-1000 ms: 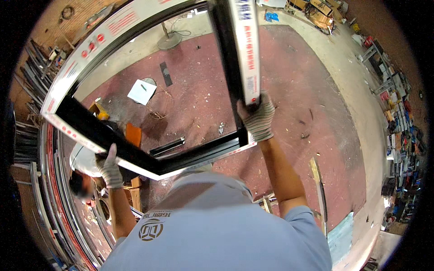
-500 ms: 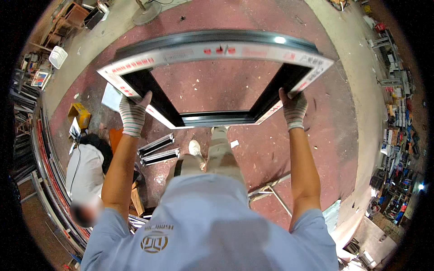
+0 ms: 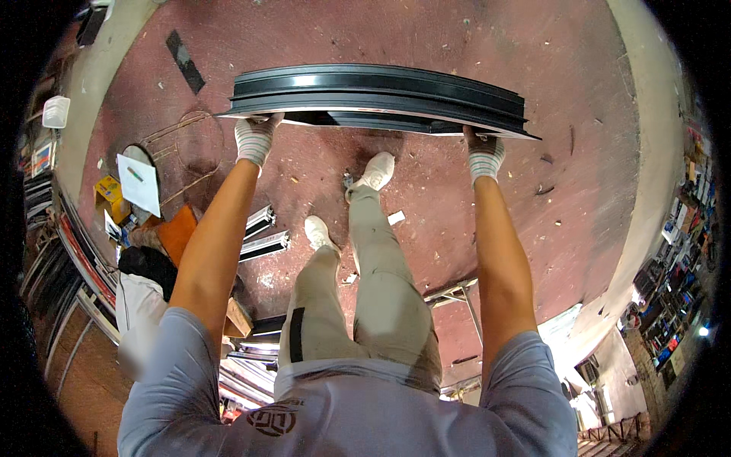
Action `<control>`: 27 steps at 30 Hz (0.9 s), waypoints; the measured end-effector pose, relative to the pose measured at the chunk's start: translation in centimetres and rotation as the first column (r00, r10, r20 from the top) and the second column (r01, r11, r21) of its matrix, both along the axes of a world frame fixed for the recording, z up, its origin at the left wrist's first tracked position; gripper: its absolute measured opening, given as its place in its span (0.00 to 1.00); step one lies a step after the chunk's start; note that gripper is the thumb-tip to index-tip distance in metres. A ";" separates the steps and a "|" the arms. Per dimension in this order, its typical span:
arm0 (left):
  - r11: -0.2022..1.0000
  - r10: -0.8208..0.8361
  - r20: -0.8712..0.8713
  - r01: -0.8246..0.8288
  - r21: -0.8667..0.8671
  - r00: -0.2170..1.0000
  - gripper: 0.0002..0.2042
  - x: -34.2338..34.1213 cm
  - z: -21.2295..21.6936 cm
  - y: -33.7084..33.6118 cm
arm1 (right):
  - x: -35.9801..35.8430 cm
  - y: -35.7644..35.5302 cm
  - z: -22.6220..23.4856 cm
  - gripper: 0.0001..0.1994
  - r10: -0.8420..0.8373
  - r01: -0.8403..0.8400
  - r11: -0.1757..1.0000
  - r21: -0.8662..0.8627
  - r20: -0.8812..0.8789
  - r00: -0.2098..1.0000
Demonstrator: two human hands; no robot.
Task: The person assembles a rectangular window frame by joining four aluminum extrusions on a workbench. They then move the frame to a corner mitering machine, align each corner, and operate the machine to press-fit the joints. The person repeats this for all four corners and sets the completed frame aside.
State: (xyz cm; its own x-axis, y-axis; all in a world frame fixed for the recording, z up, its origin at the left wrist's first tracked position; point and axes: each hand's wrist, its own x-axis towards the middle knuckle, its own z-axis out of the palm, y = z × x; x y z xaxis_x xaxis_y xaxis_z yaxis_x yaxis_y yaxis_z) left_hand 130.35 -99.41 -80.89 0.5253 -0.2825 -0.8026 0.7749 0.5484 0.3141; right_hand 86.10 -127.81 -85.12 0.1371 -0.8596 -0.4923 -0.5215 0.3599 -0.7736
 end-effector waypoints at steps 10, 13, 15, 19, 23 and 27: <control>0.165 -0.968 0.106 0.261 0.951 0.225 0.25 0.2 -9.1 -9.2 | -1.1 -6.5 -10.8 0.32 -0.081 0.038 0.983 -0.179 -0.239 0.968; -0.171 -0.966 -0.213 0.257 0.951 0.146 0.38 1.4 -4.6 -10.0 | 2.0 -7.7 -6.7 0.37 0.072 -0.074 0.997 0.017 -0.524 0.849; -0.271 -0.953 -0.298 0.295 0.916 0.050 0.39 2.3 -2.9 -13.0 | 1.8 -10.0 -6.3 0.37 0.173 -0.148 0.985 0.092 -0.616 0.768; -0.392 -0.920 -0.379 0.205 0.897 -0.101 0.41 5.6 -4.0 -12.3 | 5.1 -11.9 -2.6 0.37 0.241 -0.232 0.968 0.094 -0.608 0.756; -0.390 -0.921 -0.337 0.438 0.810 -0.196 0.42 8.4 -5.0 -14.1 | 7.7 -15.5 -0.5 0.39 0.376 -0.285 0.926 0.246 -0.647 0.663; 0.042 -0.992 -0.060 0.751 0.659 0.108 0.37 9.9 -10.7 -14.1 | 7.1 -18.3 -5.7 0.43 0.346 -0.256 0.937 0.239 -0.527 0.776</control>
State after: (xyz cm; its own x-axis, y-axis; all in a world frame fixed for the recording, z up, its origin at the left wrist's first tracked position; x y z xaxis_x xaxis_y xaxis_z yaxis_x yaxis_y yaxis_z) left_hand 140.24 -113.55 -91.59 0.3673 -0.4394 -0.8197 0.2915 -0.7825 0.5501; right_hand 93.16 -146.10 -90.82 0.0423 -0.7326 -0.6793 -0.9428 0.1958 -0.2699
